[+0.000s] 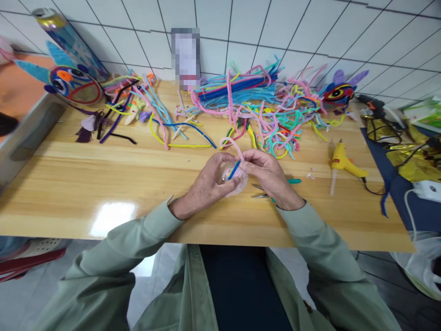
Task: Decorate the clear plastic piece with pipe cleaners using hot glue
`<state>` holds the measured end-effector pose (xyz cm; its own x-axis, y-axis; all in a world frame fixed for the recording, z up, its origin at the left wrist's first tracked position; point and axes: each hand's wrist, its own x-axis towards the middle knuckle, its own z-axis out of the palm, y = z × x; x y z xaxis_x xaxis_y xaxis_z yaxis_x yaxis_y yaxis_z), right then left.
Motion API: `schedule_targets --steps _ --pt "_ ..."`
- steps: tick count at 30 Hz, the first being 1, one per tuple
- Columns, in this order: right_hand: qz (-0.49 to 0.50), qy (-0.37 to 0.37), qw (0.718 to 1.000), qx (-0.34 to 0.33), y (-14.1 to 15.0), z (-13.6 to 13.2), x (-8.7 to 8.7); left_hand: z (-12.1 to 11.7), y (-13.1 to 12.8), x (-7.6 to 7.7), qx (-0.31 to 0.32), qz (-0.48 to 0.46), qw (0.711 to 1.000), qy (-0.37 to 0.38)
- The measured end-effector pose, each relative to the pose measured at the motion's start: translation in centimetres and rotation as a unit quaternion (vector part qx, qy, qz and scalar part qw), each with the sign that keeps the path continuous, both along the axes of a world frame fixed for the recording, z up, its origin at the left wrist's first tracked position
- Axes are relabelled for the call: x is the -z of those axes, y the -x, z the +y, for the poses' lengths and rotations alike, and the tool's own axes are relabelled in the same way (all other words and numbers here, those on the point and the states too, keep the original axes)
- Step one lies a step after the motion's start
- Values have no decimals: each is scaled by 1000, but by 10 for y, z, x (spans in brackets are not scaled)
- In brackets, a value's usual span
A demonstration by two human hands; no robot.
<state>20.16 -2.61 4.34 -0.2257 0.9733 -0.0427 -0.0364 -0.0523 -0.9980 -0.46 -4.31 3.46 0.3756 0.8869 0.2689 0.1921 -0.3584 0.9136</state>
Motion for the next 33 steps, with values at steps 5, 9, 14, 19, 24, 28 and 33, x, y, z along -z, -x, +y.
schedule_targets --steps 5,9,14,19,24,28,33 --pt "22 13 1000 15 0 1 3 -1 1 9 -10 -19 1000 -17" --pt "17 9 999 32 1 1 3 0 1 14 -15 -44 998 -46" --pt "17 17 999 46 4 0 8 1 1 21 -21 -45 995 -81" --pt "34 36 997 60 7 0 16 5 1 27 -11 -27 992 -126" --pt "52 37 996 68 7 -1 19 8 6 25 16 -39 995 -95" --pt "47 32 996 68 8 -3 20 8 10 17 40 -68 997 6" --pt "45 28 996 67 10 -3 20 8 10 7 40 -31 997 49"
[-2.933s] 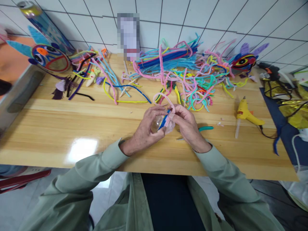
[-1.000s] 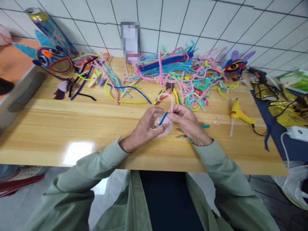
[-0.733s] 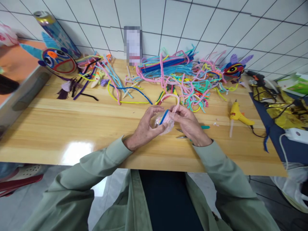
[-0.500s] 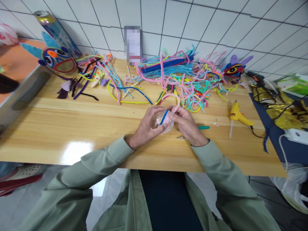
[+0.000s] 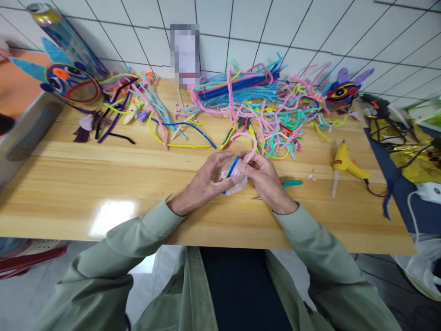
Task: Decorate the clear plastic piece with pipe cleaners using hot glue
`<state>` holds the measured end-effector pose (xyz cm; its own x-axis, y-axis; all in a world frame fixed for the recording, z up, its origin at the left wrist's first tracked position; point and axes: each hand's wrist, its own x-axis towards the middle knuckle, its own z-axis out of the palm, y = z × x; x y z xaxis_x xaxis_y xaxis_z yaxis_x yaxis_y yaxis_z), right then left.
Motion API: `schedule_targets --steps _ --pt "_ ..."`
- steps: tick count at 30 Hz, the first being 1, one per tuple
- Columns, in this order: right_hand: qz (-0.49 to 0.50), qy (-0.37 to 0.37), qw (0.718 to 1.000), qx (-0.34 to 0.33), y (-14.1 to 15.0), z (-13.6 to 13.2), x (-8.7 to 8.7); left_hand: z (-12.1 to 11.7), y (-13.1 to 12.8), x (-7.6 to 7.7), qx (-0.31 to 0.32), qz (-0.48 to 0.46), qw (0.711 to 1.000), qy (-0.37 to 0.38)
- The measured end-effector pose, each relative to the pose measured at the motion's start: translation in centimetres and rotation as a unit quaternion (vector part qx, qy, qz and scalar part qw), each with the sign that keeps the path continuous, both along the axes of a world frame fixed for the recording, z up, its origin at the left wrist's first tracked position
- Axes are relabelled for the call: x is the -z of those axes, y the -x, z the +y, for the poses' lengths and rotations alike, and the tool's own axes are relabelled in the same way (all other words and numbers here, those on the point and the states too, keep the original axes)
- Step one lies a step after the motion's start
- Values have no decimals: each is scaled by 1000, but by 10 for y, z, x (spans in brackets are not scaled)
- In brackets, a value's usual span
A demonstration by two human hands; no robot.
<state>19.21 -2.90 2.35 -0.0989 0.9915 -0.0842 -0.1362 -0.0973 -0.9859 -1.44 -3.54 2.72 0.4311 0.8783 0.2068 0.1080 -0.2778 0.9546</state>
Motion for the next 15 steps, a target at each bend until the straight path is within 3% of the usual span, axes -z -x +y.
schedule_targets --steps 9,15 --pt "-47 -6 999 -16 -4 -7 -1 -4 2 -9 4 33 999 -43" --pt "-64 16 997 -45 -4 -5 -8 -4 2 -17 1 74 997 -13"
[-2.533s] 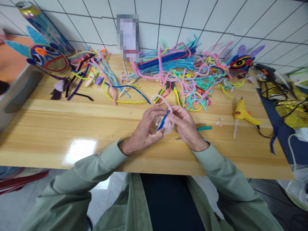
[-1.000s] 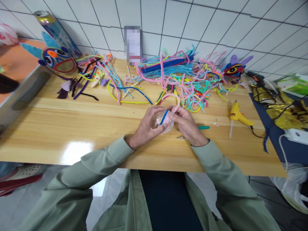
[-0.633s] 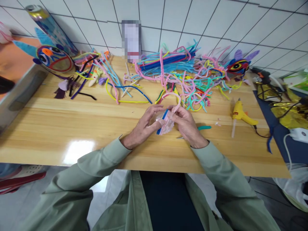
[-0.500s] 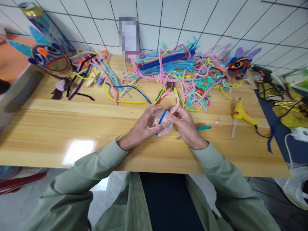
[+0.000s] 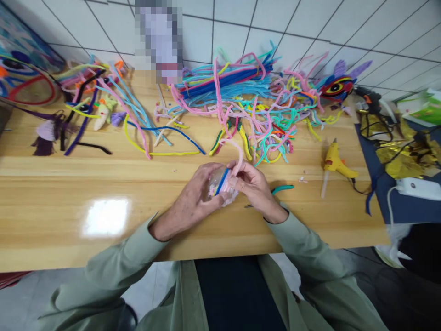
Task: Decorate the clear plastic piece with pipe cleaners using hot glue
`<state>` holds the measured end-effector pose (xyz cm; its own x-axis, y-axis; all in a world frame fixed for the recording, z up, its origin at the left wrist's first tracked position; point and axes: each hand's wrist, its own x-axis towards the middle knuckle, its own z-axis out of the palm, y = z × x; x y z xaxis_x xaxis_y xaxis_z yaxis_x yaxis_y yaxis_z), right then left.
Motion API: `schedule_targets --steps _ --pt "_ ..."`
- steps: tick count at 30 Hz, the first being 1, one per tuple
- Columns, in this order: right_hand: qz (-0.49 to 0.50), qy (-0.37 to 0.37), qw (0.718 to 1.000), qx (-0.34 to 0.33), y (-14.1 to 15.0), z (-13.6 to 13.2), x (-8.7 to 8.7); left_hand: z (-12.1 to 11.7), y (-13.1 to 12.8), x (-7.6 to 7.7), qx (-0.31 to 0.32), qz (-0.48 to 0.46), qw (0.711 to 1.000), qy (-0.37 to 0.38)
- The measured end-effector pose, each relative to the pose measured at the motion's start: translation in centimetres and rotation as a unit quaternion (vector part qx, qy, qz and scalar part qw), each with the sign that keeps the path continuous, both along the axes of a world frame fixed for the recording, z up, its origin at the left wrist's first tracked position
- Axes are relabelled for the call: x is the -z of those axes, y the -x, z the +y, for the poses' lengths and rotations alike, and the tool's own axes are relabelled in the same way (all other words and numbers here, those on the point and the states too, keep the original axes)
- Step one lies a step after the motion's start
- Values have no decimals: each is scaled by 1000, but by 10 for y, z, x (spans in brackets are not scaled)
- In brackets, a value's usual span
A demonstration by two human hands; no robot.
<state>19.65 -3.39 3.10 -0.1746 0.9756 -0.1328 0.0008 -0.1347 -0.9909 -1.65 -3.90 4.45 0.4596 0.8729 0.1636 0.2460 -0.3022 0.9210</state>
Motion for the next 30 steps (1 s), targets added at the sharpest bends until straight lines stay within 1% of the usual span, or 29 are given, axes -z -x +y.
schedule_targets --steps 3,5,7,9,10,11,13,16,18,20,22,24,26,28,30 --pt "-15 -10 1000 7 -6 1 -11 -2 2 2 0 4 1000 4" --pt "-54 -58 996 31 -18 -1 -22 -3 2 8 -20 -4 1000 3" --pt "-111 -128 984 59 -36 -8 -32 -3 2 15 -44 -17 999 6" --pt "-180 -187 963 70 -59 -20 -37 0 2 21 -64 -28 997 26" --pt "-223 -211 949 68 -71 -27 -36 2 2 23 -79 -35 996 38" --pt "-269 -234 932 68 -84 -35 -32 4 2 25 -85 -49 994 44" --pt "-353 -261 897 50 -107 -50 -20 9 1 29 -83 -88 992 28" --pt "-453 -247 857 0 -131 -70 4 14 -4 33 -90 -129 987 -1" --pt "-508 -221 832 -34 -138 -78 18 15 -8 35 -87 -139 987 -3" --pt "-532 -207 820 -51 -138 -83 27 16 -10 37 -78 -138 987 11" --pt "-534 -211 817 -52 -136 -86 32 18 -11 39 -78 -134 988 19" --pt "-531 -221 817 -34 -138 -85 32 19 -10 42 -77 -134 988 27" --pt "-535 -221 815 9 -149 -80 28 19 -8 46 -84 -127 988 27" --pt "-553 -205 804 73 -169 -69 20 18 -4 51 -93 -122 988 18" --pt "-580 -177 783 138 -194 -55 9 18 -1 56 -87 -115 989 11"
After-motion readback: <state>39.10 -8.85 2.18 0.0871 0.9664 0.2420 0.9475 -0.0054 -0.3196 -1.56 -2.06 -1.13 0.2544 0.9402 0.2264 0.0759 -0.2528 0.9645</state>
